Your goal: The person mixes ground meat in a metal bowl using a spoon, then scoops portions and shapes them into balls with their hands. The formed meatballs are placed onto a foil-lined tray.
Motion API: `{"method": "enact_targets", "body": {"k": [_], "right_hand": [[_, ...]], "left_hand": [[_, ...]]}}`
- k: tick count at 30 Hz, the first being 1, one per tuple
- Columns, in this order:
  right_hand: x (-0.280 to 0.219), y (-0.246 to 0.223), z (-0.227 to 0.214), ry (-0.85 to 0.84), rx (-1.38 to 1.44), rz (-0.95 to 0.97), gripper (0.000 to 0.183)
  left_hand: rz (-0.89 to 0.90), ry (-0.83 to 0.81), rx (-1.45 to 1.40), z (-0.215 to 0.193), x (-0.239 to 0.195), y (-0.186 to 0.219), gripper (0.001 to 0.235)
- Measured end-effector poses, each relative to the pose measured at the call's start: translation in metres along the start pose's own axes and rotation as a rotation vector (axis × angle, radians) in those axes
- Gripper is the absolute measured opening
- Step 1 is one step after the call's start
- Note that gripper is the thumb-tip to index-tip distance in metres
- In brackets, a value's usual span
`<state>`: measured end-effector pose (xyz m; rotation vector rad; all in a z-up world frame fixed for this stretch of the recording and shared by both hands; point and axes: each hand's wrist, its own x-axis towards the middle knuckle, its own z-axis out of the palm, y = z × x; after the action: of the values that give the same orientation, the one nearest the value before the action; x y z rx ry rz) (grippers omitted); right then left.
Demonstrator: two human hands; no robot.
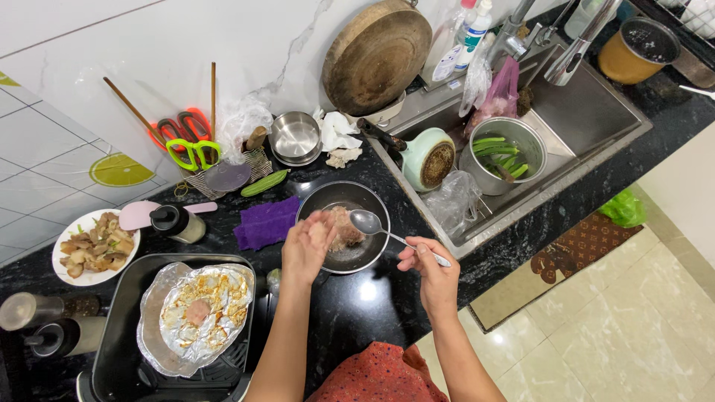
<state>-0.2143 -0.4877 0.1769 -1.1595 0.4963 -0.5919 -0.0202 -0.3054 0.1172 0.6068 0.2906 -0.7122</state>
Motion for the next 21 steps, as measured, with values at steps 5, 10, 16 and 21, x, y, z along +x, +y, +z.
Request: {"method": "enact_targets", "body": {"k": [5, 10, 16, 21], "right_hand": [[0.001, -0.001, -0.004, -0.006, 0.095, 0.006, 0.026], [-0.002, 0.001, -0.004, -0.027, 0.128, 0.037, 0.027], [-0.006, 0.001, 0.0, -0.034, 0.131, 0.052, 0.026], [-0.005, -0.002, 0.0, -0.048, 0.164, 0.045, 0.026]], "left_hand": [[0.024, -0.009, -0.013, 0.016, -0.008, 0.002, 0.049], [0.041, -0.01, 0.019, 0.017, -0.008, -0.005, 0.056], [0.031, 0.019, 0.14, 0.008, -0.004, -0.012, 0.061], [0.074, -0.13, 0.169, -0.003, 0.0, -0.017, 0.036]]}}
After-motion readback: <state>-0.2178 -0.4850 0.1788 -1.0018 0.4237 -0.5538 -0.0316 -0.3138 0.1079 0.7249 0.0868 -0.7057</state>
